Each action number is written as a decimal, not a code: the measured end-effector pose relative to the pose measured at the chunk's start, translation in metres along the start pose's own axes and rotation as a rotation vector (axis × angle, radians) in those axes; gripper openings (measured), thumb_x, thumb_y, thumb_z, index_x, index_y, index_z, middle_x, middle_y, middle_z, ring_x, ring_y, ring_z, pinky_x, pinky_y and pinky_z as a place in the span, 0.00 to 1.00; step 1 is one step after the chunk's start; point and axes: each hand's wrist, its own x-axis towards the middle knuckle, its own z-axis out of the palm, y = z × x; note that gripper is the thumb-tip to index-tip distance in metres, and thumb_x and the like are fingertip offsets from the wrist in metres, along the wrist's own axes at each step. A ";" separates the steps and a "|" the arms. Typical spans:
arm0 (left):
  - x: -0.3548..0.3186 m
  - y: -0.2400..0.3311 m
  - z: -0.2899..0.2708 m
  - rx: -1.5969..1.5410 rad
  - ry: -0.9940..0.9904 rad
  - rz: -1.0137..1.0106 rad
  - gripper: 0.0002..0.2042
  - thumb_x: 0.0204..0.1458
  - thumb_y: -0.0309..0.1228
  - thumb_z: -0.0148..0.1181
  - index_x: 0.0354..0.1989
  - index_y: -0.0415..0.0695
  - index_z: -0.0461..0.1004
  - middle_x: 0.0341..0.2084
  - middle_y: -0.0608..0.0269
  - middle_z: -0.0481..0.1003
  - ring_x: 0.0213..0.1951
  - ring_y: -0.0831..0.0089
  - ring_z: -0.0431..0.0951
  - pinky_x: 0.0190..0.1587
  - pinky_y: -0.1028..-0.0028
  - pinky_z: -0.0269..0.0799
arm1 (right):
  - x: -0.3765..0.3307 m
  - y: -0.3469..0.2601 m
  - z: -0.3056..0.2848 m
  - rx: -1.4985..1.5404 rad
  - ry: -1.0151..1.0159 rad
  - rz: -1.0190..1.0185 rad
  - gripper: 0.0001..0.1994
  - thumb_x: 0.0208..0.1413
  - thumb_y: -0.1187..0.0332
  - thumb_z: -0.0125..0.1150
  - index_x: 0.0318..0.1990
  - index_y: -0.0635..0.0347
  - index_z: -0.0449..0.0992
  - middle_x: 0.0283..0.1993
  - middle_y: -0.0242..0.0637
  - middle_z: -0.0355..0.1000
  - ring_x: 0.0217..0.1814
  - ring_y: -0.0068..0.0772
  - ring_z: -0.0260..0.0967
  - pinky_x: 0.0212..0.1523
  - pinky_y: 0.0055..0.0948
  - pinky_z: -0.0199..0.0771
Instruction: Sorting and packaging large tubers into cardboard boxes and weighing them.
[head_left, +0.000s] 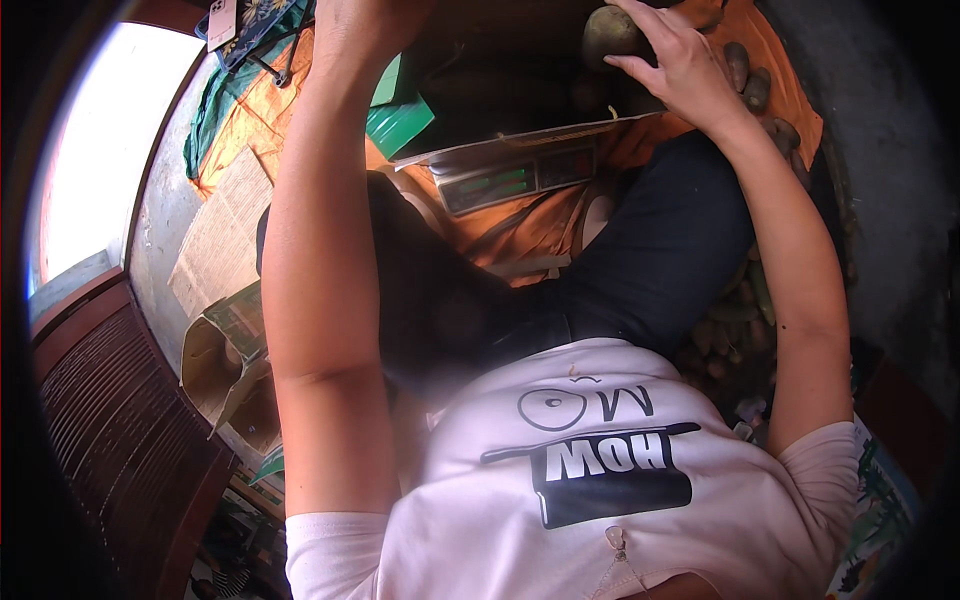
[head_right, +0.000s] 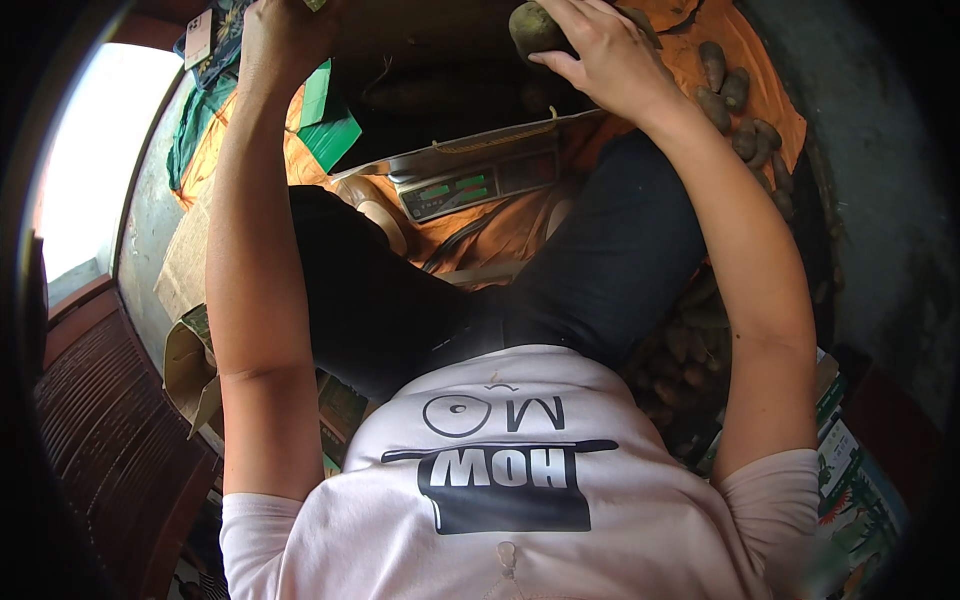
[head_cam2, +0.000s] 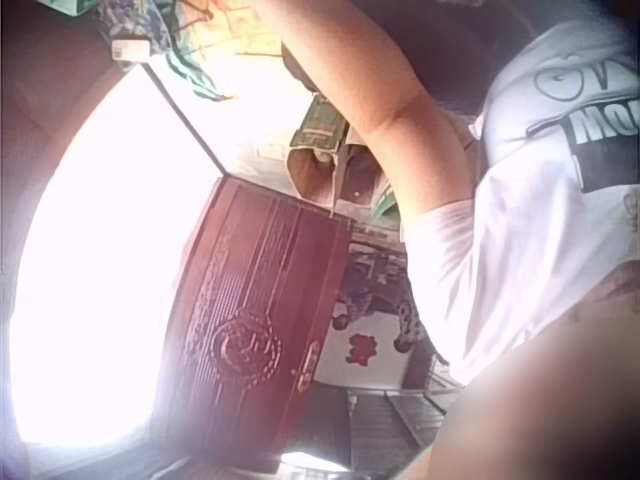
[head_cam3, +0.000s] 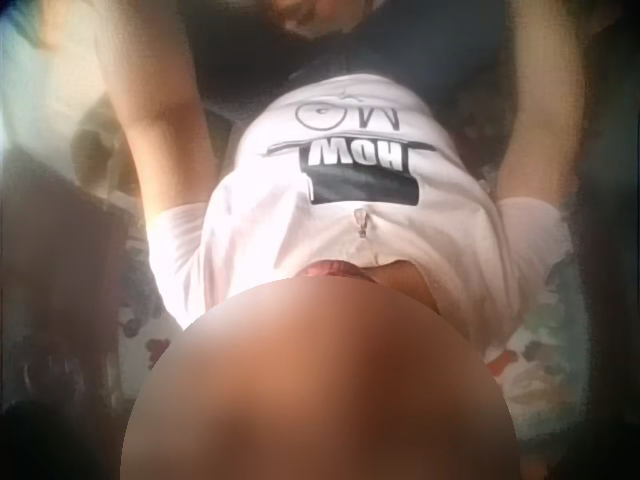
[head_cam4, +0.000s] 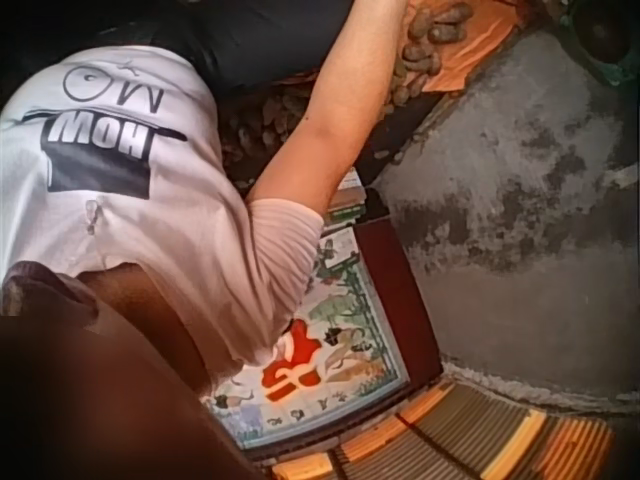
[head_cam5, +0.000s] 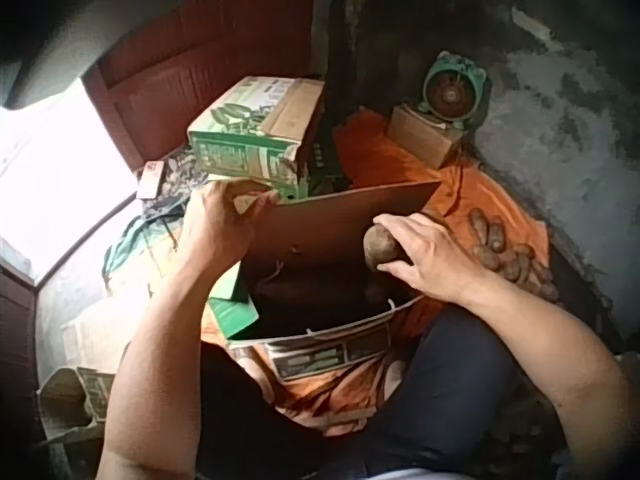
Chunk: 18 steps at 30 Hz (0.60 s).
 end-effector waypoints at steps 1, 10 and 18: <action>0.002 -0.008 0.003 0.004 -0.001 0.003 0.11 0.57 0.35 0.67 0.41 0.40 0.85 0.37 0.46 0.83 0.40 0.53 0.85 0.43 0.63 0.79 | 0.005 -0.003 0.008 0.002 0.004 0.003 0.31 0.49 0.70 0.74 0.61 0.64 0.69 0.55 0.48 0.73 0.56 0.53 0.72 0.57 0.43 0.74; 0.014 -0.046 0.017 0.005 0.220 0.191 0.15 0.60 0.40 0.65 0.40 0.38 0.84 0.35 0.46 0.84 0.39 0.55 0.85 0.44 0.64 0.78 | 0.006 -0.048 -0.032 0.221 0.208 0.168 0.26 0.56 0.73 0.66 0.62 0.66 0.67 0.51 0.52 0.75 0.55 0.52 0.74 0.58 0.40 0.74; 0.007 -0.053 0.003 -0.030 0.256 0.197 0.17 0.62 0.42 0.63 0.41 0.38 0.84 0.33 0.47 0.84 0.35 0.63 0.84 0.39 0.67 0.77 | -0.239 0.084 -0.066 0.283 0.576 0.884 0.14 0.66 0.69 0.61 0.55 0.66 0.78 0.48 0.40 0.80 0.48 0.25 0.78 0.50 0.25 0.76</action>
